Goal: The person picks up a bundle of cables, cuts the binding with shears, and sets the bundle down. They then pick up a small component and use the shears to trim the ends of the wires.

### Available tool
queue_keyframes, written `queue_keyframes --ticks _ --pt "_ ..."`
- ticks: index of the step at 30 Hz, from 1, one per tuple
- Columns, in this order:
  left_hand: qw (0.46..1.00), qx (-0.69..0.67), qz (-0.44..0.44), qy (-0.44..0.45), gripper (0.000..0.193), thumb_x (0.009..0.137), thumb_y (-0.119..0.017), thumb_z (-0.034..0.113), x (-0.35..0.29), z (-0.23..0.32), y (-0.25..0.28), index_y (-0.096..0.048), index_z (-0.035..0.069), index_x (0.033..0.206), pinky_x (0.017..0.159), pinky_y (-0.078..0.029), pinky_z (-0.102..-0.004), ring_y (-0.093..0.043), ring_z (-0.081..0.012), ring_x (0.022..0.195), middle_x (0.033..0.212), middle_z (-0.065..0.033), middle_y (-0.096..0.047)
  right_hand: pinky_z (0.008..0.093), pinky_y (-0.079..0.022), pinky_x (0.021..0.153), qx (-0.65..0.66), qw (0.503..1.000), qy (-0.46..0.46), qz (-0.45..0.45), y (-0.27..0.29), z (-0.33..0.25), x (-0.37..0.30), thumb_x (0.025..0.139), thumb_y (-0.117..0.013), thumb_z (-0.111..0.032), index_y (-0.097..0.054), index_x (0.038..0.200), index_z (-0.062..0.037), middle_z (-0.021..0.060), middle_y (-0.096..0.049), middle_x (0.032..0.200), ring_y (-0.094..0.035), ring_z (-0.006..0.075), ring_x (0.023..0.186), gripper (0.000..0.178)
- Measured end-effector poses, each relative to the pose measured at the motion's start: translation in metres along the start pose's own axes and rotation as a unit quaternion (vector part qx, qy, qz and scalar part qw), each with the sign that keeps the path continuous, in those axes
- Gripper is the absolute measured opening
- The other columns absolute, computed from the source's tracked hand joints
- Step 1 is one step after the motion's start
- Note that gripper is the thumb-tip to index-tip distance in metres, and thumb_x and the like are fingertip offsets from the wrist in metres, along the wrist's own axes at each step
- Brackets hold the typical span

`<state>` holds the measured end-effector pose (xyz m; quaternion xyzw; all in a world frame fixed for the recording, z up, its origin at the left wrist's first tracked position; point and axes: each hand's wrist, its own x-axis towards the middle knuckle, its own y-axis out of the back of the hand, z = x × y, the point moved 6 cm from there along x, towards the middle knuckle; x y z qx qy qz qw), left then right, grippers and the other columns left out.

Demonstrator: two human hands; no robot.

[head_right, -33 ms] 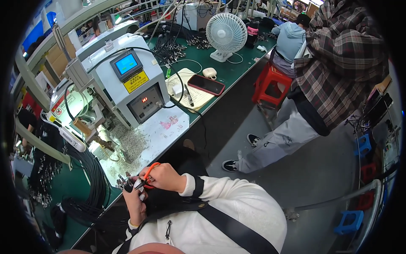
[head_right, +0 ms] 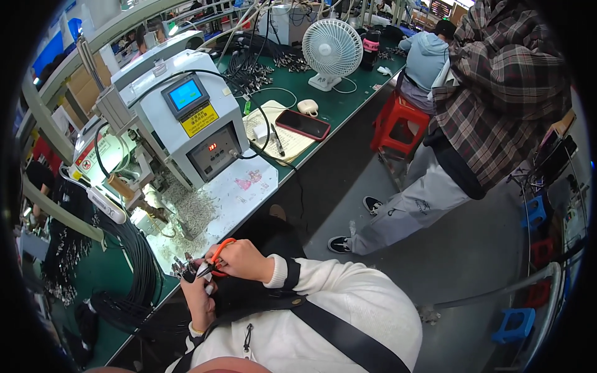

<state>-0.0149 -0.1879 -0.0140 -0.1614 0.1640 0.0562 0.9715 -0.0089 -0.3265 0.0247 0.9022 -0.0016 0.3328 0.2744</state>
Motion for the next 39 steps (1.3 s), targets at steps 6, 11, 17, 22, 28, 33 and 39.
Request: queue_keyframes --ticks 6,11,17,22,28,33,39 --pt "0.996 0.076 -0.032 -0.023 0.015 0.071 -0.057 -0.003 0.005 -0.002 -0.001 -0.051 0.001 0.084 0.037 -0.029 -0.0165 -0.042 -0.0051 0.047 0.071 -0.0024 -0.052 0.0313 -0.043 0.047 -0.032 0.999 -0.021 -0.009 -0.004 -0.006 0.0 0.068 -0.063 -0.013 -0.056 0.077 -0.0067 0.0088 -0.056 0.063 -0.055 0.0245 0.054 0.013" --pt "0.994 0.085 -0.027 -0.068 0.016 0.072 -0.058 -0.001 0.007 -0.006 0.002 -0.052 0.001 0.086 0.04 -0.029 -0.0165 -0.042 -0.0048 0.048 0.072 -0.0025 -0.052 0.0347 -0.042 0.048 0.082 0.992 -0.096 -0.004 -0.009 0.003 -0.003 0.07 -0.06 -0.014 -0.053 0.077 -0.0023 0.0136 -0.056 0.065 -0.054 0.0297 0.055 0.015" --pt "0.991 0.047 0.023 -0.125 0.016 0.074 -0.059 0.003 0.003 0.003 -0.004 -0.053 0.001 0.089 0.045 -0.036 -0.0188 -0.049 -0.0079 0.056 0.075 -0.0036 -0.055 0.0321 -0.04 0.048 0.178 0.959 -0.215 -0.041 -0.009 0.019 0.001 0.076 -0.059 -0.017 -0.052 0.075 0.0015 0.0144 -0.053 0.062 -0.049 0.0261 0.049 0.02" --pt "0.994 0.048 0.029 -0.089 0.015 0.075 -0.06 0.004 0.003 0.008 -0.004 -0.053 0.0 0.089 0.049 -0.038 -0.0199 -0.051 -0.0097 0.06 0.078 -0.0038 -0.057 0.029 -0.038 0.049 0.265 0.93 -0.248 -0.056 -0.011 0.02 0.005 0.08 -0.057 -0.022 -0.051 0.074 0.0033 0.0133 -0.05 0.059 -0.042 0.017 0.049 0.027" --pt "0.994 0.086 0.028 -0.055 0.016 0.074 -0.06 0.003 -0.002 0.016 -0.009 -0.053 -0.001 0.088 0.051 -0.038 -0.0191 -0.051 -0.0089 0.061 0.078 -0.0038 -0.056 0.0223 -0.044 0.07 0.164 0.917 -0.306 -0.199 -0.004 0.011 0.014 0.084 -0.053 -0.015 -0.056 0.095 0.0067 0.0097 -0.063 0.087 -0.058 0.0112 0.081 0.025" --pt "0.995 0.078 0.017 -0.068 0.016 0.073 -0.06 0.003 -0.007 0.014 -0.005 -0.054 -0.001 0.087 0.051 -0.038 -0.0193 -0.052 -0.0088 0.062 0.078 -0.0037 -0.057 0.0239 -0.044 0.064 0.445 0.842 -0.29 -0.09 -0.017 0.015 0.008 0.083 -0.053 -0.014 -0.056 0.082 0.0037 0.0068 -0.06 0.075 -0.053 0.0095 0.068 0.018" --pt "0.996 0.057 -0.01 -0.063 0.026 0.069 -0.064 0.0 0.002 0.016 -0.001 -0.053 -0.003 0.092 0.066 -0.044 -0.0247 -0.054 -0.0124 0.073 0.084 -0.0063 -0.057 0.0244 -0.045 0.073 0.443 0.841 -0.298 -0.086 -0.016 0.011 0.014 0.084 -0.051 -0.008 -0.053 0.082 0.0037 0.0111 -0.062 0.09 -0.058 0.0137 0.083 0.012"
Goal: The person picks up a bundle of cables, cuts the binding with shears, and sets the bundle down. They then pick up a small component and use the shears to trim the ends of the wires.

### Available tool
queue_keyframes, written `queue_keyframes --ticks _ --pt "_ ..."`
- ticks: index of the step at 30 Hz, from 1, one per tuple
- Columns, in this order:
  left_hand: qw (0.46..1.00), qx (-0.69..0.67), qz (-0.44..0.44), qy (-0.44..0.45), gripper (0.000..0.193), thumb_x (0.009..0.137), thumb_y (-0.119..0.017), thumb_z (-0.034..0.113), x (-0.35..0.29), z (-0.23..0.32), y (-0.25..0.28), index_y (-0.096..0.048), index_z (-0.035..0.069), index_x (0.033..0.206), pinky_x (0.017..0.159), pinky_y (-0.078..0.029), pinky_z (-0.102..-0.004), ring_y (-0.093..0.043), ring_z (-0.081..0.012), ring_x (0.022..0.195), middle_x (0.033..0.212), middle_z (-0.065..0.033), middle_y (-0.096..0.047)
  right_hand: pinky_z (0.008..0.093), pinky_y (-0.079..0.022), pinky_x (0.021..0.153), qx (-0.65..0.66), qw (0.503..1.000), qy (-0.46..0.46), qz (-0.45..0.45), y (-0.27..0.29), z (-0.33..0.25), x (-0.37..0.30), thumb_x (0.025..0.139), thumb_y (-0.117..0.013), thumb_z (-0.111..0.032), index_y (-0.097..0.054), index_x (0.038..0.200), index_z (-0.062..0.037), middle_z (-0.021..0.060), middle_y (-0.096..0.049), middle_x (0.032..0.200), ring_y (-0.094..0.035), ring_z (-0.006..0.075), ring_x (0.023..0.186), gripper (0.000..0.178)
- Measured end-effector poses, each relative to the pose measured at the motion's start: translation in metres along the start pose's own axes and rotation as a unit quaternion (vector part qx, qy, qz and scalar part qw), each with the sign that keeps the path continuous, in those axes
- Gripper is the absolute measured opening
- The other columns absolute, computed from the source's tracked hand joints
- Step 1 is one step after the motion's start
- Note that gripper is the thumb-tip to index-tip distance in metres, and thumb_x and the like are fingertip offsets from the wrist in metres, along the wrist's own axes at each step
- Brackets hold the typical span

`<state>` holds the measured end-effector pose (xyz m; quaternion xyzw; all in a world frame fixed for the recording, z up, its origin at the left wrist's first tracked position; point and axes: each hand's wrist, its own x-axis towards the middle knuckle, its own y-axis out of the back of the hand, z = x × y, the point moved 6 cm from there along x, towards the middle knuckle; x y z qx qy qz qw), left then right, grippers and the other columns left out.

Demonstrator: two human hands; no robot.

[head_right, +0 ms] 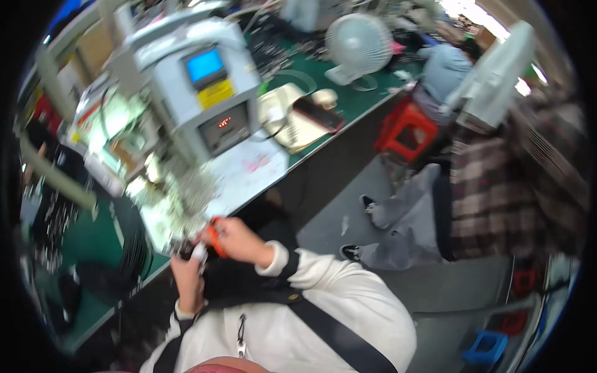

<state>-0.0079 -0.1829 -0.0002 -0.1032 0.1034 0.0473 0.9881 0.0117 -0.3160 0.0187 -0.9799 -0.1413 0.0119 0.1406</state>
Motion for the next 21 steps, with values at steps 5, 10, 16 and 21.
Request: queue_keyframes --ticks 5,10,16,21 --pt "0.998 0.031 0.011 -0.062 0.021 0.069 -0.065 0.004 0.004 0.001 0.002 -0.056 -0.002 0.087 0.062 -0.044 -0.0231 -0.053 -0.0105 0.071 0.079 -0.0043 -0.058 0.0235 -0.047 0.068 0.031 0.994 -0.098 -0.048 0.001 0.003 0.008 0.085 -0.051 -0.014 -0.053 0.089 0.0012 0.0121 -0.062 0.094 -0.059 0.0133 0.077 0.016" --pt "0.999 -0.024 0.007 -0.028 0.02 0.071 -0.062 0.005 -0.001 0.013 0.004 -0.057 -0.002 0.09 0.059 -0.044 -0.0213 -0.054 -0.0089 0.068 0.079 -0.0045 -0.059 0.0242 -0.048 0.068 0.055 0.996 -0.057 -0.034 -0.008 0.0 0.011 0.086 -0.05 -0.015 -0.052 0.09 0.001 0.0126 -0.061 0.097 -0.06 0.0146 0.079 0.017" --pt "0.997 -0.07 -0.029 -0.006 0.019 0.073 -0.059 0.003 -0.007 0.016 0.001 -0.058 -0.002 0.091 0.059 -0.044 -0.0204 -0.055 -0.0083 0.069 0.081 -0.0044 -0.06 0.0244 -0.048 0.068 0.06 0.996 -0.068 -0.027 -0.008 0.001 0.006 0.086 -0.049 -0.014 -0.052 0.09 0.0003 0.0126 -0.06 0.097 -0.06 0.0143 0.08 0.015" --pt "0.995 -0.016 -0.01 -0.096 0.018 0.072 -0.06 0.002 -0.009 0.02 -0.001 -0.058 -0.002 0.089 0.061 -0.044 -0.0205 -0.056 -0.0084 0.07 0.081 -0.0044 -0.061 0.0245 -0.048 0.07 0.044 0.996 -0.074 -0.03 -0.008 0.005 0.003 0.086 -0.05 -0.013 -0.051 0.09 0.0003 0.0135 -0.06 0.097 -0.059 0.0139 0.08 0.014"
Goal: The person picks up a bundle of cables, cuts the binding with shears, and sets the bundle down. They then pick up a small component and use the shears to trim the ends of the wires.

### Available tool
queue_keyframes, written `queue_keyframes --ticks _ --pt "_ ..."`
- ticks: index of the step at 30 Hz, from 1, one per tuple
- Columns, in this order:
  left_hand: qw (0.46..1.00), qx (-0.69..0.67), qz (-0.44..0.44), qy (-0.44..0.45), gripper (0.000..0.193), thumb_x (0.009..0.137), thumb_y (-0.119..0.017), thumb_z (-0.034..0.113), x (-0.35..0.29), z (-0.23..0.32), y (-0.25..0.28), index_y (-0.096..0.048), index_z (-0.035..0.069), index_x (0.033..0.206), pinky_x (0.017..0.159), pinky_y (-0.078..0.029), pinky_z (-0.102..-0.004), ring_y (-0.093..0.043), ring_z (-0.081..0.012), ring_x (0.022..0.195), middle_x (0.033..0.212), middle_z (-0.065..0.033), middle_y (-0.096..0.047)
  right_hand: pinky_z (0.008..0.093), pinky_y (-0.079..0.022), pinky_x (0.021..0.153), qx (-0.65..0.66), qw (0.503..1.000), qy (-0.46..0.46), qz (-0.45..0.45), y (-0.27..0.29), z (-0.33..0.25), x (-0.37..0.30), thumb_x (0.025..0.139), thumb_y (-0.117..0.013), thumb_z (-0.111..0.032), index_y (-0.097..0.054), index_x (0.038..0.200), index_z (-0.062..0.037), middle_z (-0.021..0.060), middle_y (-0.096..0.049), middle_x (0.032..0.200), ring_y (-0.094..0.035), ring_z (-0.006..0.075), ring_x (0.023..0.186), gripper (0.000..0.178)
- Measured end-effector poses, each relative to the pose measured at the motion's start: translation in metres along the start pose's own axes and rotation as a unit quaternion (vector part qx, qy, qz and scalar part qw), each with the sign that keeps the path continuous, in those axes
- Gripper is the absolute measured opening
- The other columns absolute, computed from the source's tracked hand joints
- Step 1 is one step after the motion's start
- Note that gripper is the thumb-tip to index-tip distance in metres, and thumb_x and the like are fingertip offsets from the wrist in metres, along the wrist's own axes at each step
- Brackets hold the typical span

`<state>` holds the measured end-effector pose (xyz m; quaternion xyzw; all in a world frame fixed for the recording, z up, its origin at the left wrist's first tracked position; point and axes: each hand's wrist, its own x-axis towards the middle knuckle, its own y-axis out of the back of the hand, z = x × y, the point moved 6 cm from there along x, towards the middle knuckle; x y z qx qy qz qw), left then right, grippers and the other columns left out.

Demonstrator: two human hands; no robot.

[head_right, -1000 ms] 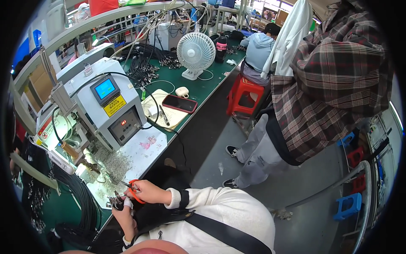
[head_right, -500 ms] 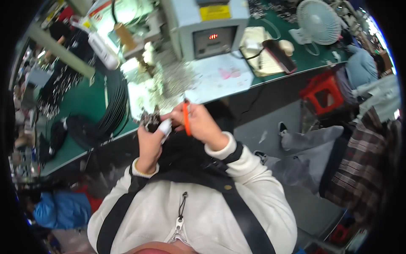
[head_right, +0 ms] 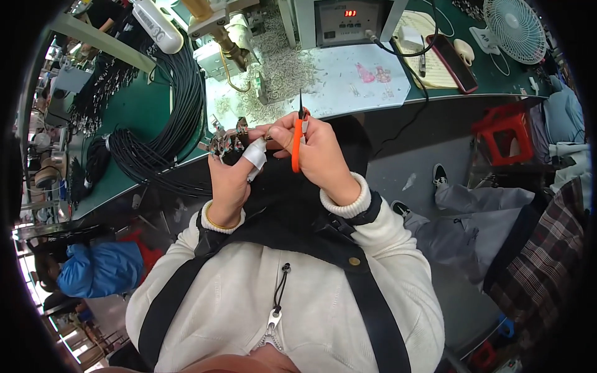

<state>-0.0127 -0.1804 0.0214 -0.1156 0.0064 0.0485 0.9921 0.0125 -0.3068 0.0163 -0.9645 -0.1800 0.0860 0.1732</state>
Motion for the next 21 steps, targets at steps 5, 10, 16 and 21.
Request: queue_keyframes --ticks 5,10,16,21 --pt "0.994 0.07 0.002 -0.078 0.017 0.071 -0.063 0.002 0.0 0.004 -0.005 -0.059 -0.002 0.087 0.062 -0.044 -0.0207 -0.056 -0.008 0.07 0.08 -0.0041 -0.061 0.0239 -0.048 0.068 -0.121 0.986 0.111 0.034 0.005 -0.003 -0.002 0.085 -0.051 -0.011 -0.05 0.089 0.0021 0.0152 -0.059 0.099 -0.058 0.0137 0.081 0.014" --pt "0.997 0.065 0.017 -0.022 0.015 0.071 -0.063 0.002 0.003 0.001 -0.003 -0.059 -0.001 0.085 0.059 -0.044 -0.0199 -0.055 -0.0083 0.067 0.077 -0.0034 -0.06 0.0237 -0.048 0.066 -0.088 0.984 0.15 0.045 0.002 -0.006 -0.003 0.086 -0.05 -0.011 -0.05 0.085 0.003 0.0165 -0.058 0.101 -0.059 0.0143 0.081 0.014" --pt "0.995 -0.034 0.018 0.094 0.015 0.072 -0.062 0.002 0.001 0.0 0.006 -0.058 0.001 0.086 0.05 -0.041 -0.0183 -0.053 -0.0071 0.06 0.074 -0.0024 -0.058 0.0251 -0.048 0.059 -0.047 0.992 0.119 0.019 0.002 -0.004 -0.002 0.08 -0.056 -0.009 -0.051 0.078 0.0022 0.013 -0.06 0.086 -0.06 0.0148 0.069 0.013" --pt "0.986 -0.109 -0.013 0.123 0.015 0.073 -0.062 0.003 0.0 0.0 0.007 -0.057 0.001 0.087 0.045 -0.039 -0.0179 -0.051 -0.0061 0.056 0.072 -0.002 -0.057 0.0256 -0.042 0.045 -0.402 0.905 0.137 -0.015 0.005 -0.014 -0.009 0.067 -0.069 -0.016 -0.052 0.069 0.001 0.0085 -0.055 0.056 -0.056 0.0143 0.049 0.025"
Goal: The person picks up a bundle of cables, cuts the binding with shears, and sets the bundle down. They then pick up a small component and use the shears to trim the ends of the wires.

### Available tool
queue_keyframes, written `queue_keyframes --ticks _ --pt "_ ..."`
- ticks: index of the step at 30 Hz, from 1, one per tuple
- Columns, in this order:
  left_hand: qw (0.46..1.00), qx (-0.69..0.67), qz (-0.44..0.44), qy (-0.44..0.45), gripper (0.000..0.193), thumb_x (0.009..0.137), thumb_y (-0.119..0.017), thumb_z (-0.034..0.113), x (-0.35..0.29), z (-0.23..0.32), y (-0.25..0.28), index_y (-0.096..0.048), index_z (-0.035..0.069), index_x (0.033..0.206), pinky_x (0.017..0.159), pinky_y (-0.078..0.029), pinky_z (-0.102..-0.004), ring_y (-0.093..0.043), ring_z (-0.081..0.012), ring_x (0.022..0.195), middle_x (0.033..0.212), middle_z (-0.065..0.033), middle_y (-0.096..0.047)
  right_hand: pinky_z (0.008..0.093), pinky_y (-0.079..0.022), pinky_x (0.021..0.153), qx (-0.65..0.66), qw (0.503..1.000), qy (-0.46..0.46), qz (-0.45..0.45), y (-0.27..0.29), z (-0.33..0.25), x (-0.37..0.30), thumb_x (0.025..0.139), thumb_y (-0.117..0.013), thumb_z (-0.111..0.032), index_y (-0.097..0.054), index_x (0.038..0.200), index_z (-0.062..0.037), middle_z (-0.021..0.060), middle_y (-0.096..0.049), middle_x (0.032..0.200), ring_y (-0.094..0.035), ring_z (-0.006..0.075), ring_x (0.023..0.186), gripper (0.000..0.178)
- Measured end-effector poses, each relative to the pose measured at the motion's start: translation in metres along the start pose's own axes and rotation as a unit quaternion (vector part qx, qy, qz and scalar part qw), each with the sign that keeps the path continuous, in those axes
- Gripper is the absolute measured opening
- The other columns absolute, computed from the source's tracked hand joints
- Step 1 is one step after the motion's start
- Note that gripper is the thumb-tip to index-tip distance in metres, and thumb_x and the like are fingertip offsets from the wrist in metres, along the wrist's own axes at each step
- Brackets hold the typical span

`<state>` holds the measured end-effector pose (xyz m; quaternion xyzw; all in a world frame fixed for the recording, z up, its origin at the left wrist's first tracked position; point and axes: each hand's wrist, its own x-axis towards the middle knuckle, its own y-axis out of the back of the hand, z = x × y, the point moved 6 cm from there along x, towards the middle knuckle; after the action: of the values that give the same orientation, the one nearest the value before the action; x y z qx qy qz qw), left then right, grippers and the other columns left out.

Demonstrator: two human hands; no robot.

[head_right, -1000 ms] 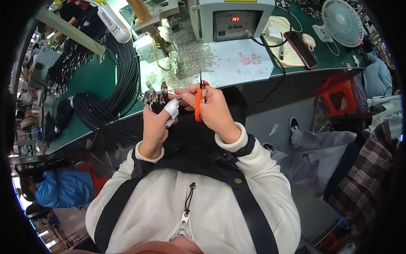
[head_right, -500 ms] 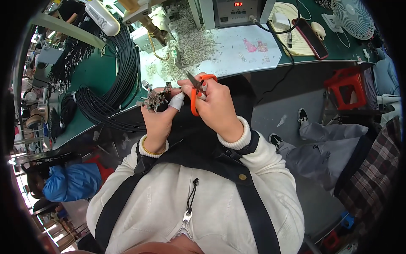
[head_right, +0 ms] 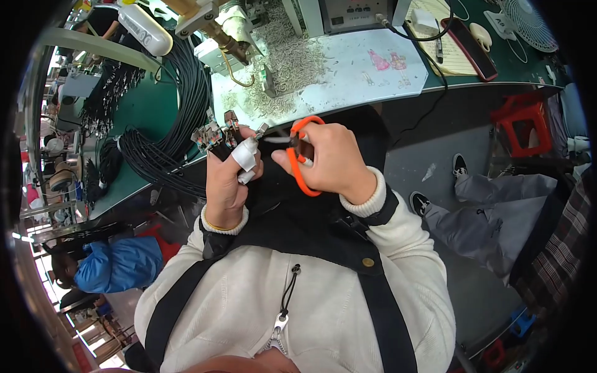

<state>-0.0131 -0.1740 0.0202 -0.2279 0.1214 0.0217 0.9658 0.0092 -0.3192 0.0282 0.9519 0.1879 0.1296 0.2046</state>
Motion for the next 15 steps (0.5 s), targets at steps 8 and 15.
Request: queue_keyframes --ticks 8,15 --pt "0.998 0.03 0.011 -0.062 0.016 0.073 -0.062 0.002 -0.0043 0.0051 -0.0021 -0.058 0.0 0.088 0.046 -0.04 -0.0184 -0.052 -0.0067 0.058 0.074 -0.0034 -0.057 0.027 -0.037 0.04 -0.074 0.997 0.018 0.026 -0.0116 -0.0033 -0.0007 0.062 -0.072 -0.023 -0.051 0.063 -0.0012 0.0075 -0.048 0.047 -0.049 0.0221 0.039 0.031" --pt "0.997 0.024 0.02 -0.072 0.017 0.071 -0.061 -0.002 -0.0046 0.0063 0.0003 -0.058 -0.002 0.088 0.05 -0.042 -0.0188 -0.053 -0.0076 0.062 0.078 -0.0048 -0.058 0.0274 -0.037 0.04 -0.054 0.998 0.001 0.044 -0.0058 -0.0005 -0.0007 0.062 -0.072 -0.024 -0.051 0.062 -0.0012 0.008 -0.049 0.047 -0.049 0.0222 0.04 0.032"
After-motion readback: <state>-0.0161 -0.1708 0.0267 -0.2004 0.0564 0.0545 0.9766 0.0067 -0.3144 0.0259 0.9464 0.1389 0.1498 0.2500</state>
